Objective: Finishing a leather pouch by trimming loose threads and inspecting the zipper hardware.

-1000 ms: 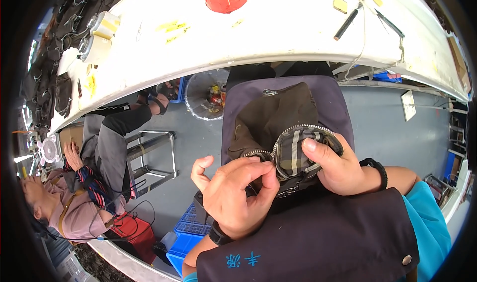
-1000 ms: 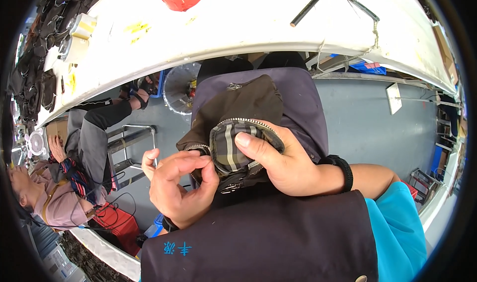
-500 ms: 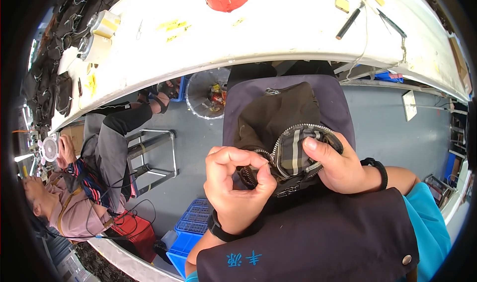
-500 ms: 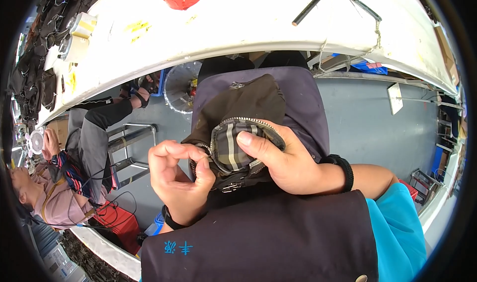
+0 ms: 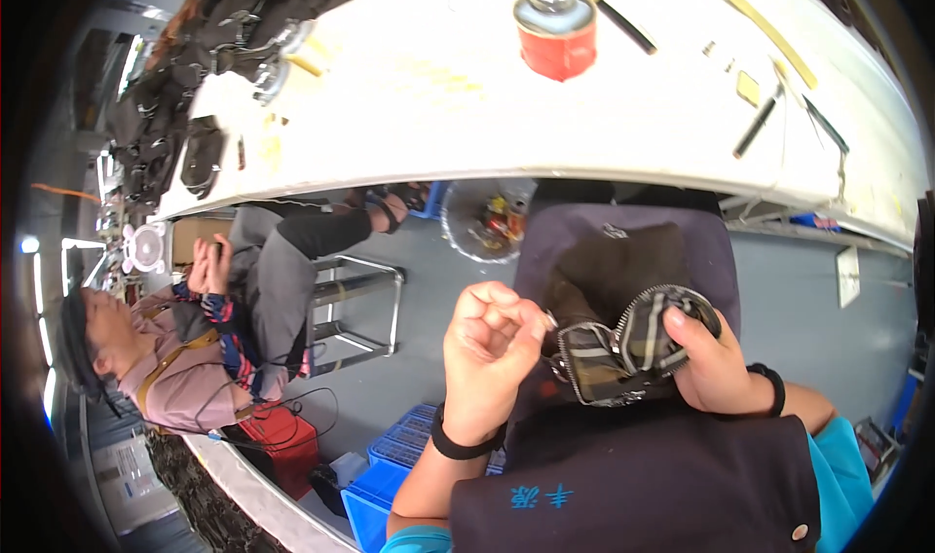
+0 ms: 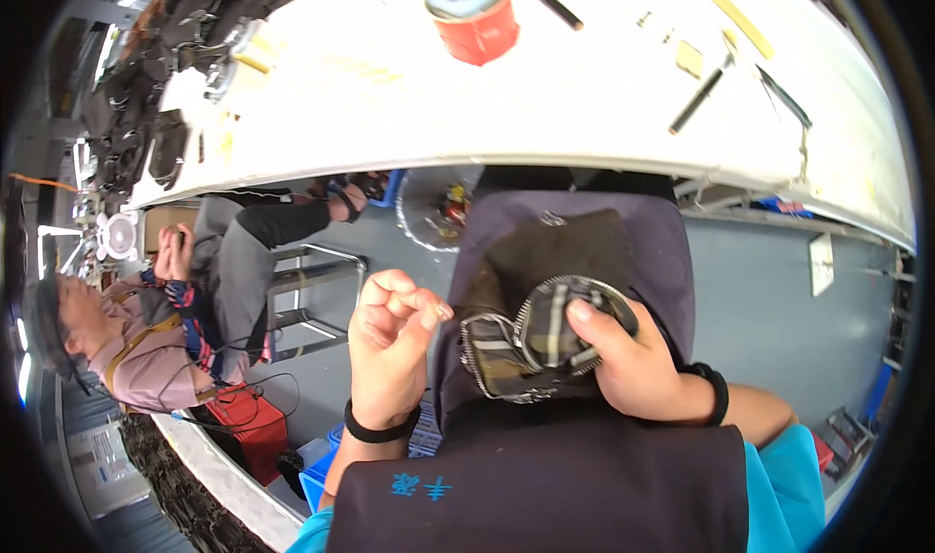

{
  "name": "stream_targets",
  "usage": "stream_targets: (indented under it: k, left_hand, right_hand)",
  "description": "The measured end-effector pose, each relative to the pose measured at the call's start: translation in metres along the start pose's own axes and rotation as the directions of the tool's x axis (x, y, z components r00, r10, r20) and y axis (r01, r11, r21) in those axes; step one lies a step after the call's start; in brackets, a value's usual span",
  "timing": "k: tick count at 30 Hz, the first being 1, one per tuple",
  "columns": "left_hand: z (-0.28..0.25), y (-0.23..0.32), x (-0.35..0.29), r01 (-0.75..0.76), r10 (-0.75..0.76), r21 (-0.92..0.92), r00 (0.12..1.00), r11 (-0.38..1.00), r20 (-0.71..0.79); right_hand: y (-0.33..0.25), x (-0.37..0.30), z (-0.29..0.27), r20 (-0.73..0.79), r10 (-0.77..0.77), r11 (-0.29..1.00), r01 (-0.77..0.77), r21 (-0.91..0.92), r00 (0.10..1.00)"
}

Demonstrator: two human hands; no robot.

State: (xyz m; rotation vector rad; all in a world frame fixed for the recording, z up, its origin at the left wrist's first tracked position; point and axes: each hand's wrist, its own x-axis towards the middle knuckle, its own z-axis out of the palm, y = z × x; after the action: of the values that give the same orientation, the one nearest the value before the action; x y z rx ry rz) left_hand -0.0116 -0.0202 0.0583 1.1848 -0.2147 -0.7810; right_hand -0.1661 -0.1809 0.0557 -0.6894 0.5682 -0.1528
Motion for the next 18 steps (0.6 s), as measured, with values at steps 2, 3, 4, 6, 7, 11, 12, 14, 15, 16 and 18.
stream_targets:
  k: [2, 3, 4, 6, 7, 11, 12, 14, 15, 16, 18]
  left_hand:
    - [-0.013, 0.009, 0.017, -0.212, 0.24, 0.214, 0.964, 0.953, -0.115]
    - [-0.028, 0.01, 0.029, -0.282, 0.353, 0.364, 0.924, 0.888, -0.146]
    - [-0.039, 0.013, 0.042, -0.332, 0.449, 0.45, 0.875, 0.829, -0.181]
    - [-0.067, 0.027, 0.074, -0.366, 0.626, 0.692, 0.763, 0.622, -0.159]
    - [-0.088, 0.032, 0.091, -0.359, 0.706, 0.782, 0.695, 0.51, -0.141]
    - [-0.127, 0.076, 0.134, -0.185, 0.801, 0.979, 0.596, 0.082, 0.046]
    - [-0.141, 0.082, 0.143, -0.134, 0.808, 0.989, 0.576, -0.057, 0.125]
    - [-0.157, 0.086, 0.163, -0.084, 0.746, 0.963, 0.617, -0.255, 0.252]
    - [-0.159, 0.086, 0.17, -0.059, 0.652, 0.894, 0.663, -0.445, 0.368]
    - [-0.161, 0.087, 0.171, -0.067, 0.647, 0.894, 0.667, -0.443, 0.37]
    - [-0.163, 0.09, 0.166, -0.107, 0.595, 0.879, 0.698, -0.465, 0.4]
  right_hand:
    - [0.0, 0.005, -0.001, 0.03, -0.002, 1.0, 0.001, 0.02, 1.0]
    - [0.0, 0.006, -0.002, 0.019, 0.003, 1.0, -0.003, 0.016, 1.0]
    - [-0.001, 0.006, -0.002, 0.007, 0.009, 1.0, -0.009, 0.012, 1.0]
    - [-0.002, 0.008, -0.001, 0.005, -0.007, 1.0, 0.007, 0.006, 1.0]
    - [-0.002, 0.009, 0.0, -0.027, 0.002, 1.0, -0.003, -0.017, 1.0]
    - [-0.005, 0.014, 0.006, -0.056, 0.023, 0.998, -0.025, -0.05, 0.998]
    - [-0.005, 0.016, 0.008, -0.049, 0.027, 0.998, -0.029, -0.054, 0.998]
    - [-0.004, 0.017, 0.008, -0.04, 0.039, 0.998, -0.041, -0.053, 0.998]
    - [-0.004, 0.017, 0.008, -0.051, 0.037, 0.998, -0.04, -0.05, 0.998]
    - [-0.004, 0.018, 0.008, -0.048, 0.033, 0.998, -0.035, -0.054, 0.998]
    - [-0.004, 0.017, 0.006, -0.054, 0.032, 0.998, -0.035, -0.055, 0.998]
